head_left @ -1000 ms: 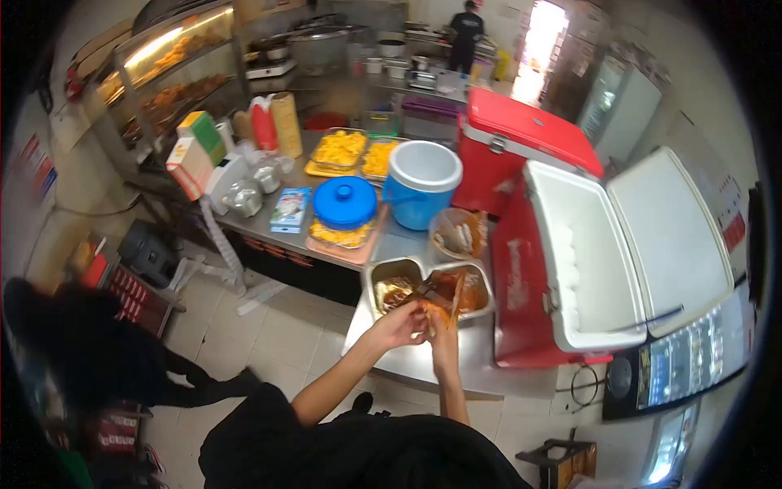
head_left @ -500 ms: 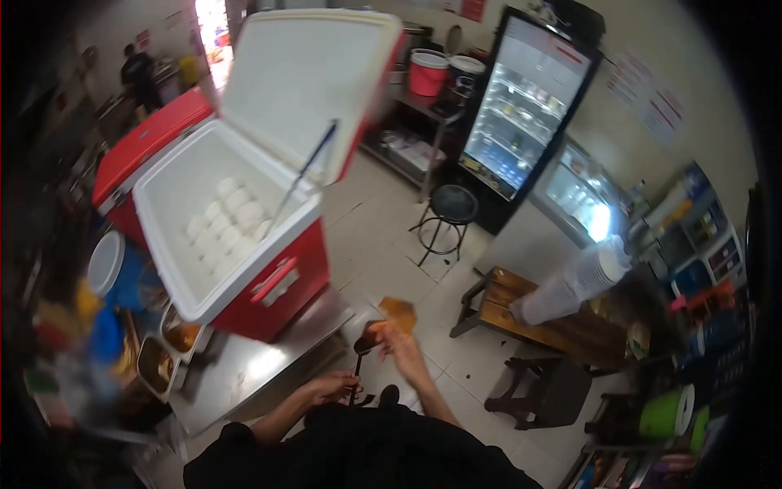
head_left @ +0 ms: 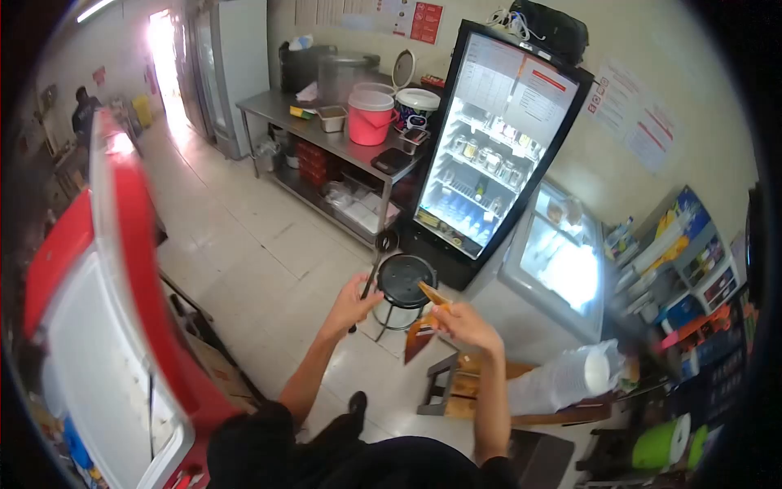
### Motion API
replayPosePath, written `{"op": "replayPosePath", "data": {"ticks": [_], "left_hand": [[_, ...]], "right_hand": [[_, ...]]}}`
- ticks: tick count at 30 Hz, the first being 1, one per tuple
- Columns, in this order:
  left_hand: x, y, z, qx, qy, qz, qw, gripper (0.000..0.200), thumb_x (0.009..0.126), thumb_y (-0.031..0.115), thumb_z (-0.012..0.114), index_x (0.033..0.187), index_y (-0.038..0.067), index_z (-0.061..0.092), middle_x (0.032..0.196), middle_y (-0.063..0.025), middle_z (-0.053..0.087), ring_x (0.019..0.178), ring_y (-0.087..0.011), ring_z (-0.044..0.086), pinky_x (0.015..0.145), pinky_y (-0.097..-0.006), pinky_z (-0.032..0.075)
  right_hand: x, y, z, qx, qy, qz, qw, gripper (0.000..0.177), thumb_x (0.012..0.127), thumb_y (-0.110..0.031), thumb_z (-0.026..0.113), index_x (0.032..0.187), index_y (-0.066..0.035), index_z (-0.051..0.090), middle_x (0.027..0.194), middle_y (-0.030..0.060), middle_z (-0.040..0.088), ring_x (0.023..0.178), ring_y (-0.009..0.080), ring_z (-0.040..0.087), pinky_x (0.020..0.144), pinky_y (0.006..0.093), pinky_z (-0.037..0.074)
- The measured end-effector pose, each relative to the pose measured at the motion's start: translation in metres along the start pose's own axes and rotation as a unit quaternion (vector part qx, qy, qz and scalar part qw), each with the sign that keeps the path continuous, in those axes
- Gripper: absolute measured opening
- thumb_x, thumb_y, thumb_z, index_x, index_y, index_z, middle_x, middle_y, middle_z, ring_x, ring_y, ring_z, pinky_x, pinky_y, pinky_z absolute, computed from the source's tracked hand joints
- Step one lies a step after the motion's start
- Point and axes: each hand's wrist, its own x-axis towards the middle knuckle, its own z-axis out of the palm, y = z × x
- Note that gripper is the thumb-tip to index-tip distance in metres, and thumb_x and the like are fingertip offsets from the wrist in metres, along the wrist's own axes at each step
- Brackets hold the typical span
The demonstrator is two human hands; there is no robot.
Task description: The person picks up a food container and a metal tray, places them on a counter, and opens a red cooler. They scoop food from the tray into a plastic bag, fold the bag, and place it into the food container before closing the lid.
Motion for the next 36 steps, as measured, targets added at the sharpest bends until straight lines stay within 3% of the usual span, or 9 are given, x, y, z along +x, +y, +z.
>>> {"op": "replayPosePath", "data": {"ticks": [6, 10, 15, 18, 22, 27, 29, 32, 36], "left_hand": [[0.141, 0.071, -0.007, 0.083, -0.131, 0.043, 0.987, 0.046, 0.071, 0.007, 0.059, 0.115, 0.011, 0.044, 0.055, 0.0100, 0.033, 0.041, 0.0005, 0.026, 0.035, -0.0168, 0.019], [0.237, 0.079, -0.046, 0.259, -0.100, 0.145, 0.950, 0.015, 0.071, 0.016, 0.062, 0.082, 0.006, 0.061, 0.062, 0.0044, 0.052, 0.050, -0.0035, 0.041, 0.044, -0.0190, 0.032], [0.304, 0.141, -0.094, 0.327, -0.060, 0.169, 0.928, 0.016, 0.070, 0.016, 0.061, 0.075, 0.001, 0.061, 0.058, -0.0005, 0.053, 0.056, -0.0051, 0.046, 0.050, -0.0233, 0.037], [0.351, 0.175, -0.126, 0.434, -0.088, 0.184, 0.878, 0.018, 0.068, 0.017, 0.061, 0.074, 0.000, 0.060, 0.057, -0.0059, 0.053, 0.054, -0.0094, 0.047, 0.052, -0.0260, 0.039], [0.433, 0.214, -0.168, 0.513, -0.165, 0.196, 0.819, 0.018, 0.067, 0.018, 0.061, 0.074, 0.001, 0.060, 0.056, -0.0089, 0.052, 0.053, -0.0146, 0.049, 0.052, -0.0279, 0.039], [0.548, 0.250, -0.262, 0.542, -0.099, 0.198, 0.811, 0.019, 0.066, 0.018, 0.061, 0.072, 0.000, 0.059, 0.060, -0.0112, 0.053, 0.053, -0.0153, 0.050, 0.052, -0.0291, 0.040], [0.596, 0.239, -0.330, 0.591, -0.063, 0.324, 0.736, 0.024, 0.071, 0.023, 0.058, 0.080, 0.000, 0.057, 0.062, -0.0091, 0.054, 0.049, -0.0138, 0.048, 0.046, -0.0272, 0.038], [0.628, 0.252, -0.416, 0.380, -0.019, 0.006, 0.925, 0.028, 0.082, 0.033, 0.047, 0.090, 0.008, 0.054, 0.057, 0.0012, 0.044, 0.043, -0.0055, 0.037, 0.038, -0.0205, 0.027], [0.683, 0.196, -0.523, 0.174, 0.009, -0.093, 0.980, 0.019, 0.088, 0.030, 0.040, 0.086, 0.013, 0.050, 0.053, 0.0061, 0.037, 0.039, -0.0022, 0.028, 0.033, -0.0182, 0.019]], "right_hand": [[0.119, -0.008, -0.035, -0.036, 0.022, -0.050, 0.998, 0.046, 0.084, -0.040, 0.043, 0.064, -0.002, 0.057, 0.053, 0.0052, 0.054, 0.049, 0.0120, 0.049, 0.049, 0.0271, 0.038], [0.201, -0.025, -0.059, 0.006, 0.038, -0.146, 0.988, 0.036, 0.085, -0.029, 0.045, 0.069, 0.003, 0.054, 0.053, 0.0048, 0.053, 0.053, 0.0081, 0.050, 0.051, 0.0252, 0.040], [0.305, -0.034, -0.079, 0.074, -0.016, -0.132, 0.988, 0.028, 0.082, -0.026, 0.051, 0.079, 0.002, 0.053, 0.070, 0.0026, 0.054, 0.069, 0.0077, 0.050, 0.063, 0.0234, 0.040], [0.369, -0.031, -0.084, 0.309, -0.101, -0.283, 0.902, 0.068, 0.063, -0.027, 0.072, 0.116, -0.005, 0.036, 0.117, 0.0048, 0.037, 0.111, 0.0140, 0.032, 0.093, 0.0294, 0.025], [0.538, 0.020, -0.066, 0.336, -0.239, -0.406, 0.816, 0.096, 0.053, -0.038, 0.076, 0.126, -0.002, 0.026, 0.130, 0.0118, 0.030, 0.118, 0.0210, 0.029, 0.097, 0.0328, 0.022], [0.692, -0.066, -0.017, 0.513, -0.367, -0.337, 0.699, 0.095, 0.055, -0.040, 0.074, 0.126, -0.001, 0.024, 0.129, 0.0151, 0.029, 0.113, 0.0242, 0.036, 0.092, 0.0375, 0.032], [0.717, -0.110, 0.024, 0.610, -0.402, -0.256, 0.633, 0.095, 0.055, -0.041, 0.073, 0.126, -0.001, 0.024, 0.129, 0.0164, 0.029, 0.112, 0.0255, 0.039, 0.090, 0.0394, 0.036], [0.741, -0.130, 0.090, 0.723, -0.419, -0.147, 0.530, 0.093, 0.058, -0.041, 0.071, 0.127, -0.003, 0.022, 0.129, 0.0192, 0.027, 0.110, 0.0270, 0.041, 0.090, 0.0428, 0.037], [0.779, -0.105, 0.145, 0.804, -0.275, -0.003, 0.527, 0.071, 0.074, -0.042, 0.055, 0.128, -0.009, 0.024, 0.128, 0.0136, 0.031, 0.115, 0.0274, 0.036, 0.092, 0.0459, 0.033]]}}
